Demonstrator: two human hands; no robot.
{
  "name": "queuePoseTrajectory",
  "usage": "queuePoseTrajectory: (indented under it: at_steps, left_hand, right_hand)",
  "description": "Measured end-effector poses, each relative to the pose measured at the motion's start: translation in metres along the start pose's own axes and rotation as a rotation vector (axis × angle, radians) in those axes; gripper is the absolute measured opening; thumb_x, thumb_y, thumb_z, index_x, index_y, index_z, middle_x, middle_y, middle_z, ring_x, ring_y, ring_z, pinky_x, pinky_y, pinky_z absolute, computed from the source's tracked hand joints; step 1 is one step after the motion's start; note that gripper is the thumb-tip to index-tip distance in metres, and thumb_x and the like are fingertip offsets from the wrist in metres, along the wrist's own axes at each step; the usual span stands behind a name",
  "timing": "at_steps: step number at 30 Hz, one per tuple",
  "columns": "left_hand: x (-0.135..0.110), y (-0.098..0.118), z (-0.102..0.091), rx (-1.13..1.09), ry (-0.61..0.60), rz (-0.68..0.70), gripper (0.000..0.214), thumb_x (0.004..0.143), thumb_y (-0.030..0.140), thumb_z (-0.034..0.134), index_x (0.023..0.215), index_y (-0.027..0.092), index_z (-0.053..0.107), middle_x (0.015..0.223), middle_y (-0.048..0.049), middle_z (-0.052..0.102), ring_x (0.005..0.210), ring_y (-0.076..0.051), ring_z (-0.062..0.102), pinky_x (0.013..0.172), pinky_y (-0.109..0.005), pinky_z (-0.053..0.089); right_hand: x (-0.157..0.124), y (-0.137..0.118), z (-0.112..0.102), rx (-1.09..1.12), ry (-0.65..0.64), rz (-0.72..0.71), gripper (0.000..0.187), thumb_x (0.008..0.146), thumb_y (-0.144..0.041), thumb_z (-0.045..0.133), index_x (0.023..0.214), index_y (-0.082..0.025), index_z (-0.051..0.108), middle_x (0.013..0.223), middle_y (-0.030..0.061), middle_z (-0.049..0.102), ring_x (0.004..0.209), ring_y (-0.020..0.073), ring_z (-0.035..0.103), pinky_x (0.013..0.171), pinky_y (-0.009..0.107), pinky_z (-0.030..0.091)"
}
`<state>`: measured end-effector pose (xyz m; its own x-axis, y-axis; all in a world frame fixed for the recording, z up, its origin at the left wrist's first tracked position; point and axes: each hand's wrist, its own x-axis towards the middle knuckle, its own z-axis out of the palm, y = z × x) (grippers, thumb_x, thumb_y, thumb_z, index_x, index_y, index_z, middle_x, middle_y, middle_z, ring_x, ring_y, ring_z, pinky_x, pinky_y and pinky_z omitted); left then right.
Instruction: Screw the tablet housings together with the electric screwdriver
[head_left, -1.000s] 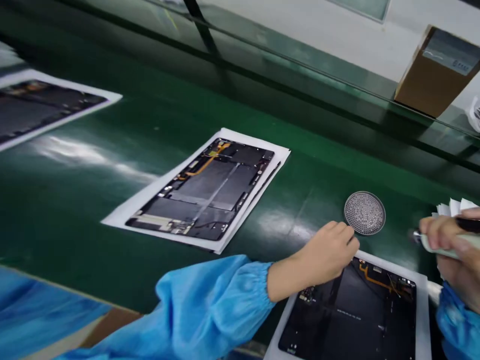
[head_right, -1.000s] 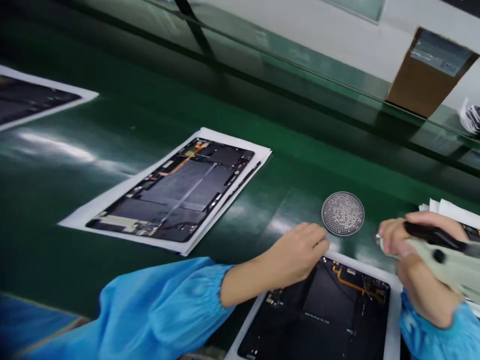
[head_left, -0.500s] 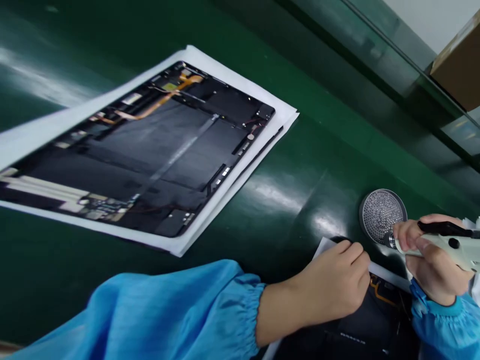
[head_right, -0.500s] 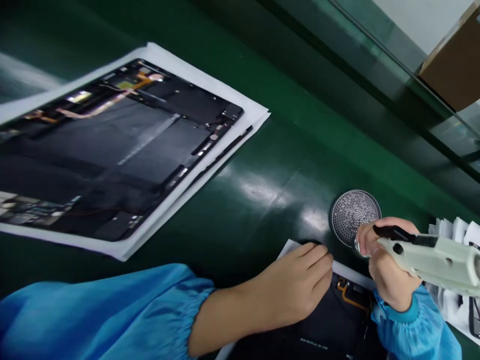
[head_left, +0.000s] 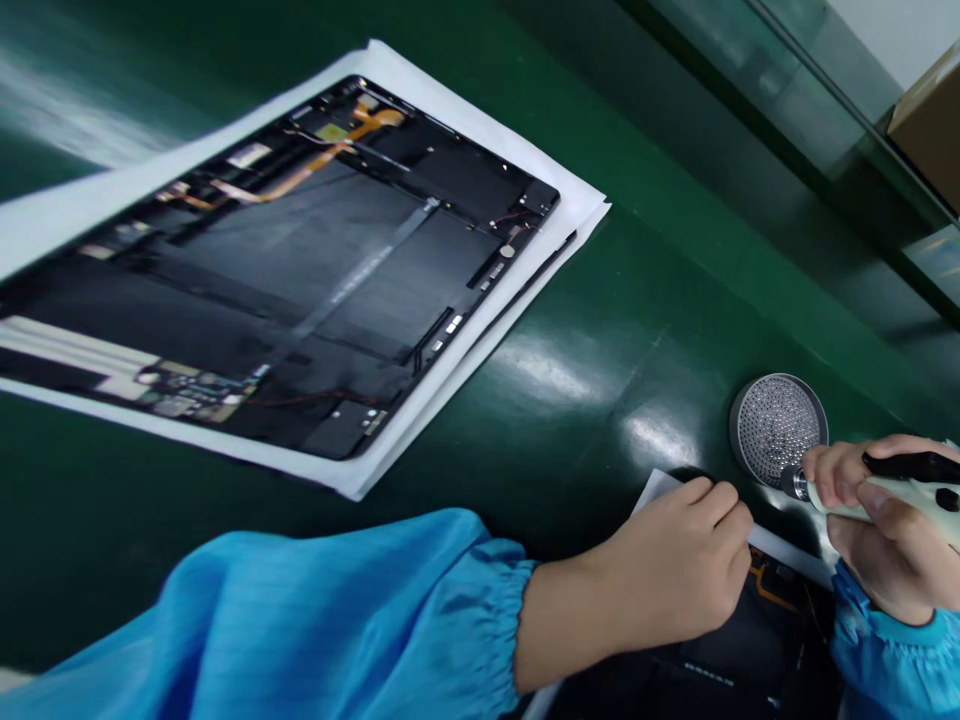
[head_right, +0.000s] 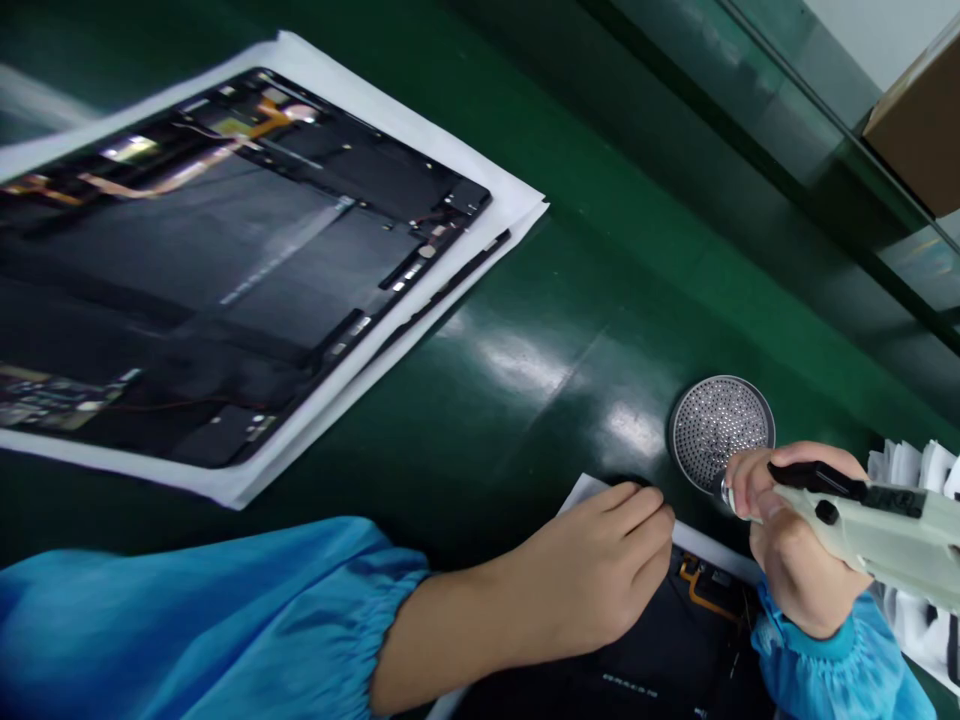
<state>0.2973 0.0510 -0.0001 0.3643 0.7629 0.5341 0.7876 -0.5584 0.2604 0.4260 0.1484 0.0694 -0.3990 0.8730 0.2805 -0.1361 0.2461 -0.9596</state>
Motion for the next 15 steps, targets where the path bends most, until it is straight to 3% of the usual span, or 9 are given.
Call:
queuePoseTrajectory:
  at_steps: [6, 11, 15]
  left_hand:
    - [0.001, -0.001, 0.001, 0.021, 0.008, 0.003, 0.02, 0.086, 0.009, 0.05, 0.068, 0.014, 0.055, 0.07, -0.0057, 0.054, 0.065, -0.018, 0.049, 0.054, -0.032, 0.038]
    - [0.001, -0.002, 0.003, 0.045, 0.036, 0.014, 0.019, 0.085, 0.006, 0.052, 0.068, 0.013, 0.056, 0.07, -0.0056, 0.054, 0.066, -0.019, 0.05, 0.054, -0.032, 0.04]
    - [0.001, -0.002, 0.003, -0.007, 0.037, 0.043, 0.019, 0.087, 0.005, 0.051, 0.072, 0.013, 0.058, 0.072, -0.006, 0.056, 0.07, -0.019, 0.051, 0.058, -0.032, 0.043]
  right_hand:
    - [0.0, 0.002, -0.005, -0.021, 0.006, -0.014, 0.027, 0.077, -0.01, 0.058, 0.103, -0.018, 0.06, 0.06, -0.0022, 0.056, 0.053, 0.0155, 0.052, 0.06, 0.038, 0.044]
    - [-0.011, -0.029, -0.023, -0.062, -0.023, 0.012, 0.024, 0.082, -0.019, 0.063, 0.105, -0.025, 0.058, 0.061, -0.0041, 0.052, 0.057, 0.0148, 0.048, 0.064, 0.039, 0.044]
    - [-0.035, -0.049, -0.02, -0.107, 0.011, 0.084, 0.021, 0.084, -0.016, 0.058, 0.102, -0.026, 0.058, 0.064, -0.0029, 0.051, 0.062, 0.0149, 0.048, 0.067, 0.04, 0.045]
